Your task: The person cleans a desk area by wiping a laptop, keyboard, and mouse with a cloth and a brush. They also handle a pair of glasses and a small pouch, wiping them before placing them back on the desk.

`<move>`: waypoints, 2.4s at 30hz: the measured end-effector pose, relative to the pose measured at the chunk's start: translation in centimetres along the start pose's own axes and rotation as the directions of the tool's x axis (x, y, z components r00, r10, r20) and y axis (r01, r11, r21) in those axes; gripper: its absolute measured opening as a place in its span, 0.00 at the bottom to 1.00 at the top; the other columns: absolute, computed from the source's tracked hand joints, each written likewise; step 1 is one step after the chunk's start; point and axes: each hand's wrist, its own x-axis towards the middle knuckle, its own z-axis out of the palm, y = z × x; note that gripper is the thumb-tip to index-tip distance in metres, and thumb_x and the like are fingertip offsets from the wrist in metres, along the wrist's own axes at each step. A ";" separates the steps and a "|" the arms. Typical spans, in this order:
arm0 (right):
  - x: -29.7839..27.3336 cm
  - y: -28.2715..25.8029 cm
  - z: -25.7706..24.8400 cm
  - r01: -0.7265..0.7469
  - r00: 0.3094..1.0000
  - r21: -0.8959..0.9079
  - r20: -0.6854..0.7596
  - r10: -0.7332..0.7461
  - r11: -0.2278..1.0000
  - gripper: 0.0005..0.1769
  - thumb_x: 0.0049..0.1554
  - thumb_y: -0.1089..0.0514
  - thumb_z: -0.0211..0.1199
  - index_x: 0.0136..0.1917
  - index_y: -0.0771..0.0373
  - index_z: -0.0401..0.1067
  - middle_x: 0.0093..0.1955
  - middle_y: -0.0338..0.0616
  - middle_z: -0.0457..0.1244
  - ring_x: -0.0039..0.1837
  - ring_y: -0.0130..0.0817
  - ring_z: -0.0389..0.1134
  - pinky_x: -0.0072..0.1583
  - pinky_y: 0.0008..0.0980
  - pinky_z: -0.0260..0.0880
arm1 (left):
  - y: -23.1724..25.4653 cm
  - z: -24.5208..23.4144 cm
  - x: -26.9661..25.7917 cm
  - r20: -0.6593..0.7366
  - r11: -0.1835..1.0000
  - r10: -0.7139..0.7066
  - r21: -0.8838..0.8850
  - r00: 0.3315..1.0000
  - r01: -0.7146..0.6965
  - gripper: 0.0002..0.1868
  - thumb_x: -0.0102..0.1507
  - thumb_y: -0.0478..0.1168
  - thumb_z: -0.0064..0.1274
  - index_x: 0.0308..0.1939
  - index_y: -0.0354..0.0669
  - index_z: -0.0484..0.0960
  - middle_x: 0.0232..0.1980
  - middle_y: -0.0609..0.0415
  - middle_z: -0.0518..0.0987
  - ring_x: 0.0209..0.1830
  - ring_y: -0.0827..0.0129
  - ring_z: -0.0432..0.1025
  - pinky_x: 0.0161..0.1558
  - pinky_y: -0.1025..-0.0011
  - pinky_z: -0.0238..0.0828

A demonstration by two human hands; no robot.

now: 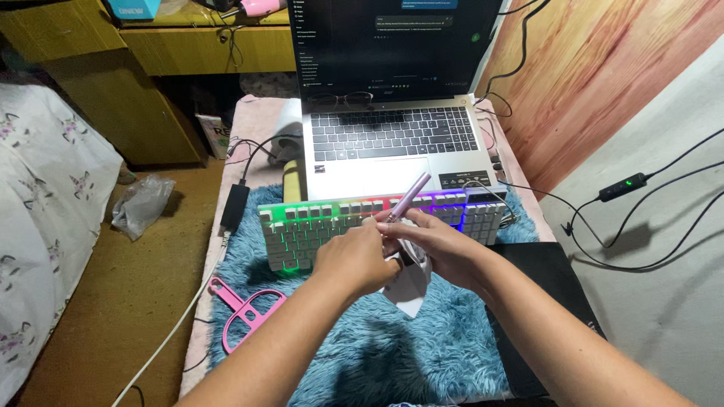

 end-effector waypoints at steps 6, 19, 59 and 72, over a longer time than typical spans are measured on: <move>-0.3 -0.3 -0.5 -0.049 0.999 -0.162 0.015 0.052 0.986 0.33 0.51 0.46 0.67 0.68 0.53 0.67 0.54 0.43 0.68 0.55 0.32 0.73 0.52 0.37 0.77 | -2.4 -0.5 2.6 0.397 0.802 0.143 -0.583 0.907 0.128 0.13 0.54 0.40 0.61 0.40 0.37 0.83 0.30 0.52 0.81 0.19 0.70 0.66 0.21 0.67 0.62; -0.3 -0.3 0.3 0.040 0.990 -0.074 0.137 -0.029 0.997 0.41 0.48 0.44 0.68 0.73 0.52 0.64 0.62 0.46 0.68 0.62 0.35 0.72 0.60 0.39 0.76 | -3.4 -4.4 2.4 0.629 0.747 0.245 -0.608 0.738 0.270 0.20 0.58 0.42 0.66 0.46 0.61 0.71 0.22 0.64 0.69 0.17 0.78 0.59 0.20 0.76 0.51; -0.3 -0.5 -2.5 -0.093 0.977 -0.439 -0.215 -0.004 0.894 0.22 0.61 0.45 0.61 0.63 0.56 0.79 0.56 0.33 0.68 0.55 0.32 0.72 0.52 0.41 0.76 | -4.6 -4.4 4.4 0.456 0.974 0.132 -0.224 0.880 -0.029 0.16 0.53 0.47 0.68 0.35 0.36 0.91 0.23 0.51 0.83 0.15 0.74 0.69 0.17 0.73 0.58; 0.2 -0.2 -1.0 0.121 0.992 -0.553 0.041 -0.117 0.824 0.24 0.54 0.44 0.69 0.55 0.64 0.83 0.40 0.43 0.70 0.40 0.27 0.68 0.45 0.30 0.70 | -4.3 -3.9 5.4 0.525 0.924 0.167 -0.379 0.834 0.054 0.17 0.50 0.39 0.71 0.39 0.33 0.89 0.27 0.51 0.84 0.23 0.73 0.76 0.26 0.75 0.74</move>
